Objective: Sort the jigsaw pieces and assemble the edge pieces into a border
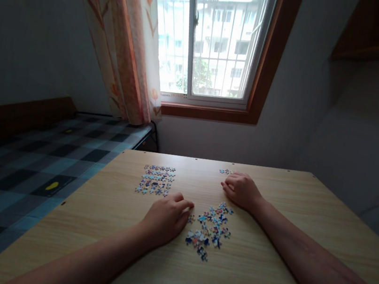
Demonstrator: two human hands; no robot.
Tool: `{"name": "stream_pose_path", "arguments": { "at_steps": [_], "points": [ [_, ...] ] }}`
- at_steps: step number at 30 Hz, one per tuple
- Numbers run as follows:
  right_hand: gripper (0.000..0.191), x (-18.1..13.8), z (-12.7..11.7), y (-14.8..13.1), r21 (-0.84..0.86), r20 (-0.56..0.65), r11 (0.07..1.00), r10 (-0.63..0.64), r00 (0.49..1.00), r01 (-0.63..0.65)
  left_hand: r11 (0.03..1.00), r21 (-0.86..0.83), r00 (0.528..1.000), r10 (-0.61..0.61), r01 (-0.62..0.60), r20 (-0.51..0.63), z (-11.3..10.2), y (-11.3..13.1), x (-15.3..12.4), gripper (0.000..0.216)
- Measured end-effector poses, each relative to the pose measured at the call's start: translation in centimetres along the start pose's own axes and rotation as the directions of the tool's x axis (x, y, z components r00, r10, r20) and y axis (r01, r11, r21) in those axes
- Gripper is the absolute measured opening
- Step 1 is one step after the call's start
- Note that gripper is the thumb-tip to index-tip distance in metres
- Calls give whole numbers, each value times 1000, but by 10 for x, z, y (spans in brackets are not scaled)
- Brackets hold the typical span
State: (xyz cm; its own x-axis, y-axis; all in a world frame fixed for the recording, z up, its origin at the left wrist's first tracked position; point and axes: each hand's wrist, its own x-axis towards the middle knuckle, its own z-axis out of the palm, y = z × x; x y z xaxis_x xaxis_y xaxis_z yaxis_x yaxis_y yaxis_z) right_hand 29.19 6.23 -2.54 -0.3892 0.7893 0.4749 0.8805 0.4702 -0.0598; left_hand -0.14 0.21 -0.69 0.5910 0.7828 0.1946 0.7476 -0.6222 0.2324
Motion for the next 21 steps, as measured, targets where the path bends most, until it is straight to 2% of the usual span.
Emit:
{"name": "stream_pose_path", "arguments": {
  "at_steps": [15, 21],
  "points": [
    [16, 1, 1, -6, 103, 68, 989, 102, 992, -109, 1000, -1, 1000, -3, 3, 15, -2, 1, 2, 31],
    [12, 3, 3, -4, 131, 87, 985, 101, 991, -112, 1000, -3, 1000, -9, 9, 25, -5, 2, 2, 31]
  ]
}}
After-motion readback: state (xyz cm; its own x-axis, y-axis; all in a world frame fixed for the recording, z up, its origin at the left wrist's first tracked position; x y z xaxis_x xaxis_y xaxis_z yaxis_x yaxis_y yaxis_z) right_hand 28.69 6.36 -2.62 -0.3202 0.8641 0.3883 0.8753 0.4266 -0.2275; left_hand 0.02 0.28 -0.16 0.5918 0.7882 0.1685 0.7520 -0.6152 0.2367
